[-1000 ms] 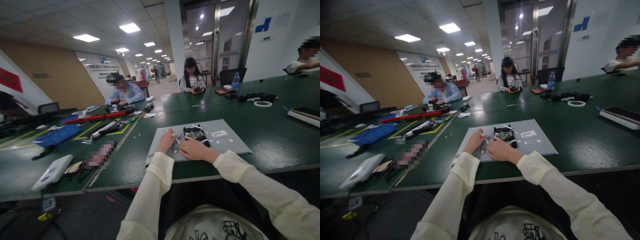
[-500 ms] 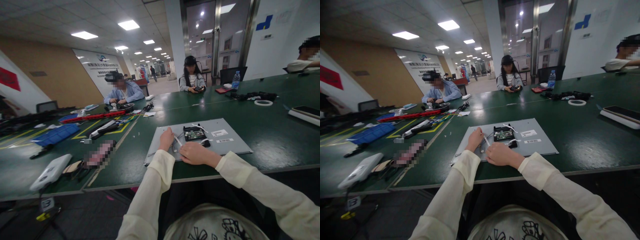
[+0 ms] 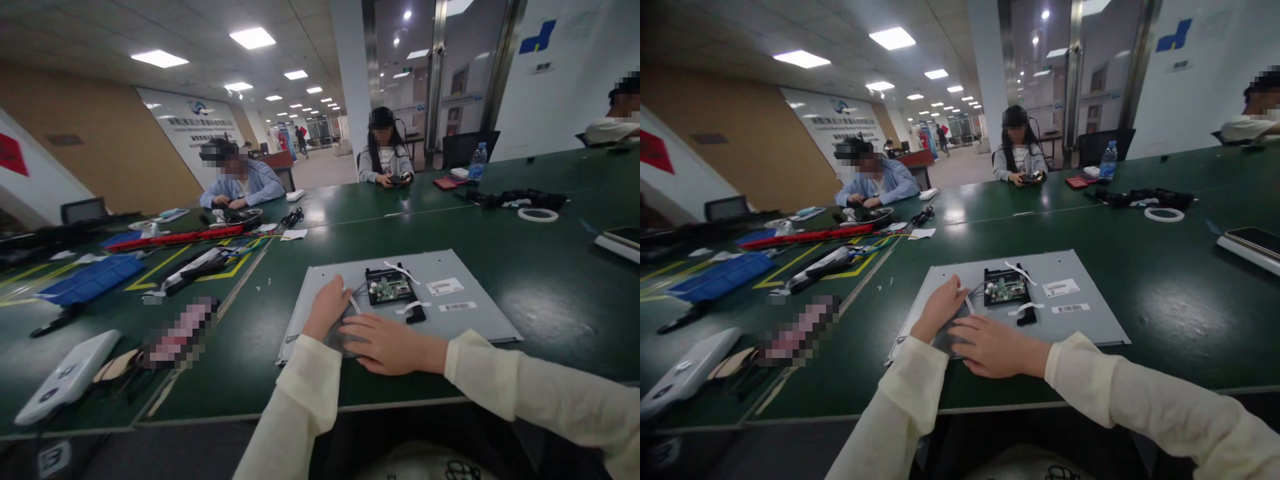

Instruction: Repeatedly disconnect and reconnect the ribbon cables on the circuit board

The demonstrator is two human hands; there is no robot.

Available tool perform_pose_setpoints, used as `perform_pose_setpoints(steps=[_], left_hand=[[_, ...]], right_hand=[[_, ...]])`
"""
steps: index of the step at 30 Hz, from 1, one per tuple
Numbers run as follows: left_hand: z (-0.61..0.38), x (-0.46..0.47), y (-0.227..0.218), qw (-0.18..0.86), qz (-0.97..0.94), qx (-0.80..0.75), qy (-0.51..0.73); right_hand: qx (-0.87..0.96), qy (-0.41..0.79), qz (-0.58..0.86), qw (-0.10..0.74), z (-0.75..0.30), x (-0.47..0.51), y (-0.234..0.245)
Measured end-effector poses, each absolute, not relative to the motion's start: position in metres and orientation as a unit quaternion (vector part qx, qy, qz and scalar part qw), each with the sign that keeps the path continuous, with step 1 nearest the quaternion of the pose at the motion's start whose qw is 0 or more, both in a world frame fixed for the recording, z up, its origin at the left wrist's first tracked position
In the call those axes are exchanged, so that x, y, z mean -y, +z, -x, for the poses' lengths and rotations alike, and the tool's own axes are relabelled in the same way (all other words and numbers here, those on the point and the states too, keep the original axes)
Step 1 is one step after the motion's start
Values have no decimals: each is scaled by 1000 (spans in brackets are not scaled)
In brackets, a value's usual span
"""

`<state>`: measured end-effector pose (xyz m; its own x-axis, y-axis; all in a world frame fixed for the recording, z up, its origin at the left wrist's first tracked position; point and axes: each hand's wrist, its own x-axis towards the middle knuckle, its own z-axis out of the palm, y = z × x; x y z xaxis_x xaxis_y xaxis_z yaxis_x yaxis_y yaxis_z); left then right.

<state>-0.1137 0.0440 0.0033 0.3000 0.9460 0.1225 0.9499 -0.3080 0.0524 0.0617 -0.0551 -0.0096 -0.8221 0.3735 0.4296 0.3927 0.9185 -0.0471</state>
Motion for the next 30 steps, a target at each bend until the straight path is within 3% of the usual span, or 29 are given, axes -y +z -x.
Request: perform_pose_setpoints(steps=[18, 30], left_hand=[[129, -49, 12, -72, 848, 521, -70], [126, -37, 5, -50, 866, 496, -33]], right_hand=[[946, 22, 250, 206, -56, 46, -2], [943, 20, 243, 227, -67, 56, -10]])
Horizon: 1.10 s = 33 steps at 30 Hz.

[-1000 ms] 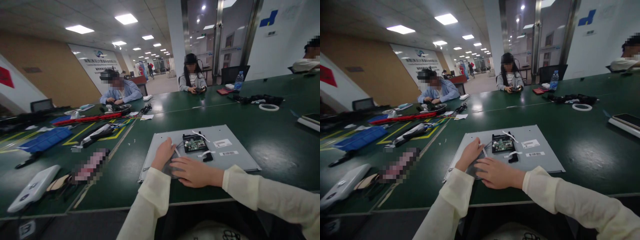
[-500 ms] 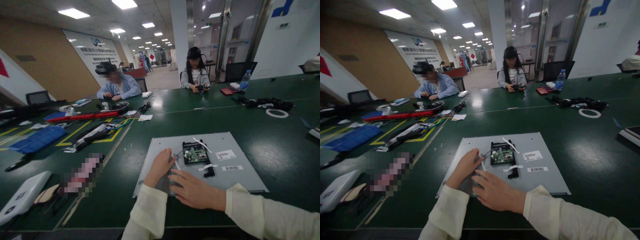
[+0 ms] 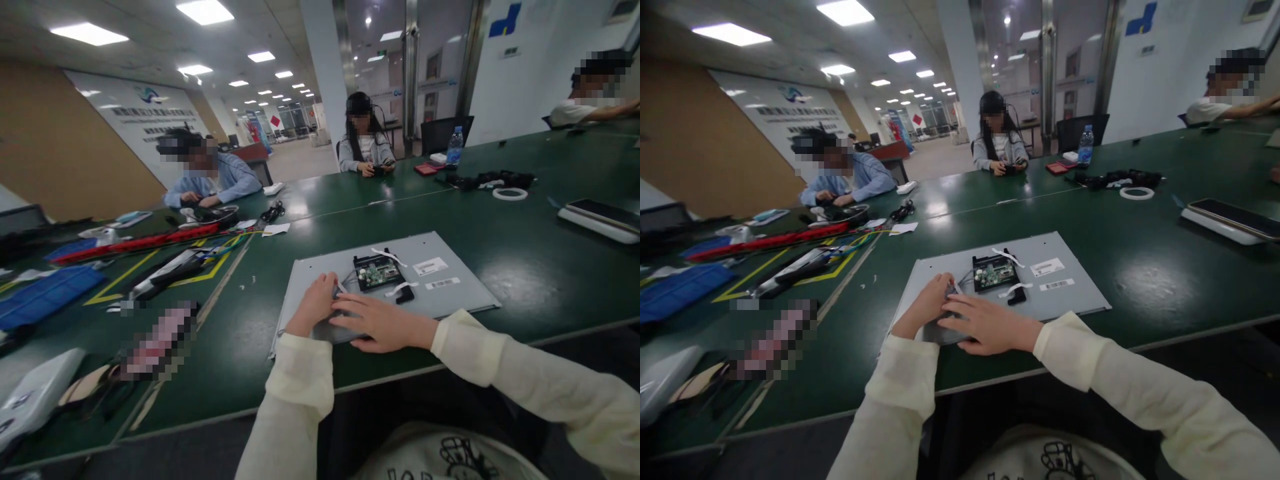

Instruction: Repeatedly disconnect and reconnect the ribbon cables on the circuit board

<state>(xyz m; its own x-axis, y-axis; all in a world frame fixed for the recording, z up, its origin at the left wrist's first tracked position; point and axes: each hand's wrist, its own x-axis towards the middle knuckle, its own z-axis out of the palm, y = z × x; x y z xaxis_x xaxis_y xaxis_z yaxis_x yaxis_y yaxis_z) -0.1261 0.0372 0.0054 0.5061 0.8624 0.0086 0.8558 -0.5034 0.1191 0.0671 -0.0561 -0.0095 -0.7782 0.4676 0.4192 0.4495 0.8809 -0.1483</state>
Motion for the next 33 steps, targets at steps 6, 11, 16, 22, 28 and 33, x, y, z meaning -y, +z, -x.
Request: perform_pose_setpoints(steps=[6, 11, 16, 22, 28, 33], left_hand=[[129, -38, 0, 85, -871, -472, 104], [130, -36, -3, 76, -878, -448, 148], [129, -33, 3, 21, -859, -493, 141], [128, -27, 15, -60, -834, -521, 171], [126, -25, 18, -76, -816, -535, 203], [127, -25, 15, -58, -822, -528, 208]], right_hand=[[958, -35, 232, 166, -88, 64, 2], [941, -39, 299, 154, -111, 69, -2], [914, -15, 374, 157, -114, 71, -7], [903, -22, 397, 164, -114, 69, -9], [875, -39, 448, 178, -116, 59, -15], [827, -47, 532, 176, -123, 36, -25]])
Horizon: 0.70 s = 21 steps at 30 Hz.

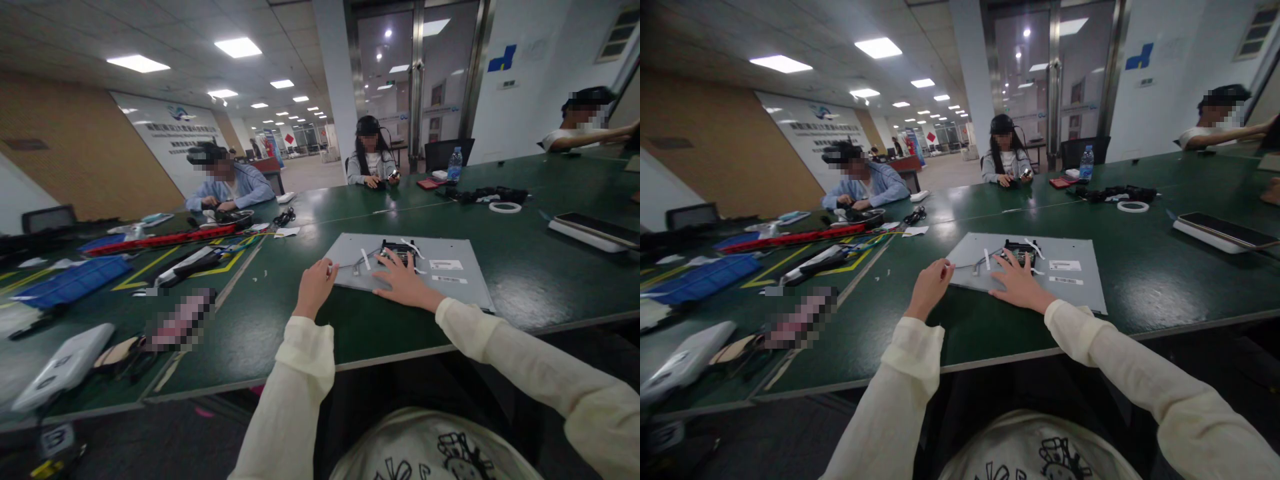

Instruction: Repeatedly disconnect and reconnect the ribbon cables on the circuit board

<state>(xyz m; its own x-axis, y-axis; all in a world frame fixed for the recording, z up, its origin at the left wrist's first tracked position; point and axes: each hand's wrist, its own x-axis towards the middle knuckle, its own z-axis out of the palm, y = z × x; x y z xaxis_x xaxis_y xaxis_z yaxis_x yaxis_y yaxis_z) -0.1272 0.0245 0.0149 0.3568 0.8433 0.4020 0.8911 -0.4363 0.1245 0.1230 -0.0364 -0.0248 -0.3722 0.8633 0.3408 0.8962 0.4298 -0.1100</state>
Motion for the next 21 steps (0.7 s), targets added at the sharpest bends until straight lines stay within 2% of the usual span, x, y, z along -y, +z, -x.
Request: perform_pose_setpoints(steps=[9, 21], left_hand=[[122, -22, 8, -33, 870, 469, -147], [120, -14, 12, -50, 874, 471, -104]], right_hand=[[703, -75, 688, 161, -160, -7, -40], [568, -111, 799, 161, -210, -28, -57]])
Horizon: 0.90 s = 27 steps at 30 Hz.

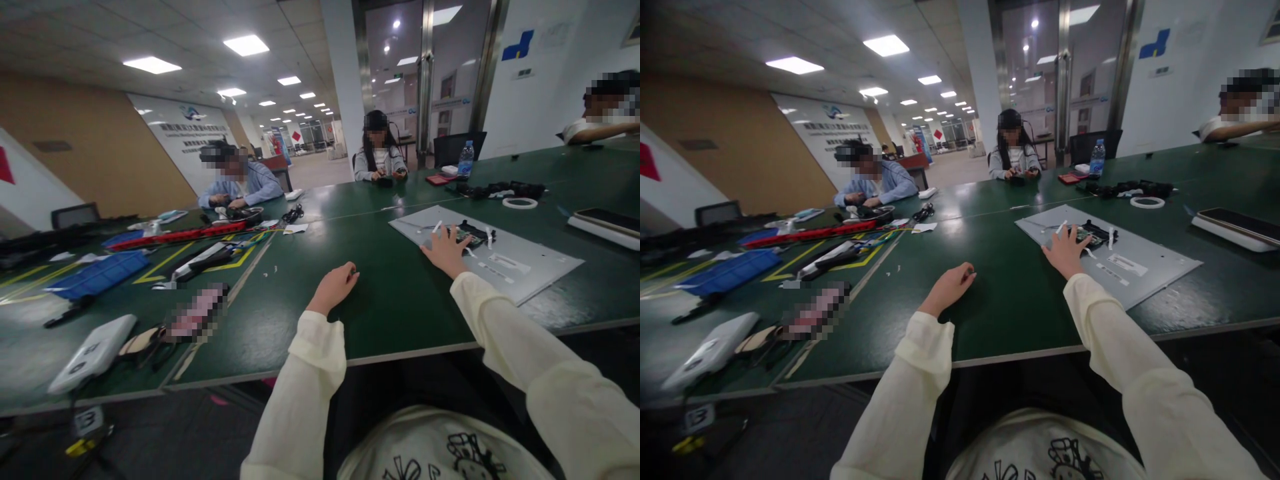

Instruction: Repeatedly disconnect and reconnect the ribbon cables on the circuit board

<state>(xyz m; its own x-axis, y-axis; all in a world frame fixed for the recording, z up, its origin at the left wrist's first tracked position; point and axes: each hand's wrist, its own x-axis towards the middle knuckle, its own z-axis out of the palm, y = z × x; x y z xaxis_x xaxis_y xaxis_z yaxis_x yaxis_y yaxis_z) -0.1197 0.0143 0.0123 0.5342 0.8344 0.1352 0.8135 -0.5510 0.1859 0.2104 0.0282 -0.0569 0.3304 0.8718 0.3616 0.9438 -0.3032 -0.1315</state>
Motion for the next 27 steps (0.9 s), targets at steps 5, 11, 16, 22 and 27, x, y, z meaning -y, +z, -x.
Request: perform_pose_setpoints(steps=[5, 11, 16, 22, 27], left_hand=[[121, -15, 9, 40, -885, -451, 109], [124, -20, 1, 26, -891, -438, 113], [125, -19, 0, 32, -892, -438, 105], [124, -18, 1, 31, -891, -442, 98], [123, -18, 2, 32, -890, -445, 92]], right_hand=[[535, -135, 816, 172, -229, -30, -62], [511, -132, 833, 168, -256, -37, -69], [505, -124, 839, 164, -276, -41, -74], [500, -119, 841, 171, -285, -44, -77], [513, -115, 834, 167, -287, -43, -77]])
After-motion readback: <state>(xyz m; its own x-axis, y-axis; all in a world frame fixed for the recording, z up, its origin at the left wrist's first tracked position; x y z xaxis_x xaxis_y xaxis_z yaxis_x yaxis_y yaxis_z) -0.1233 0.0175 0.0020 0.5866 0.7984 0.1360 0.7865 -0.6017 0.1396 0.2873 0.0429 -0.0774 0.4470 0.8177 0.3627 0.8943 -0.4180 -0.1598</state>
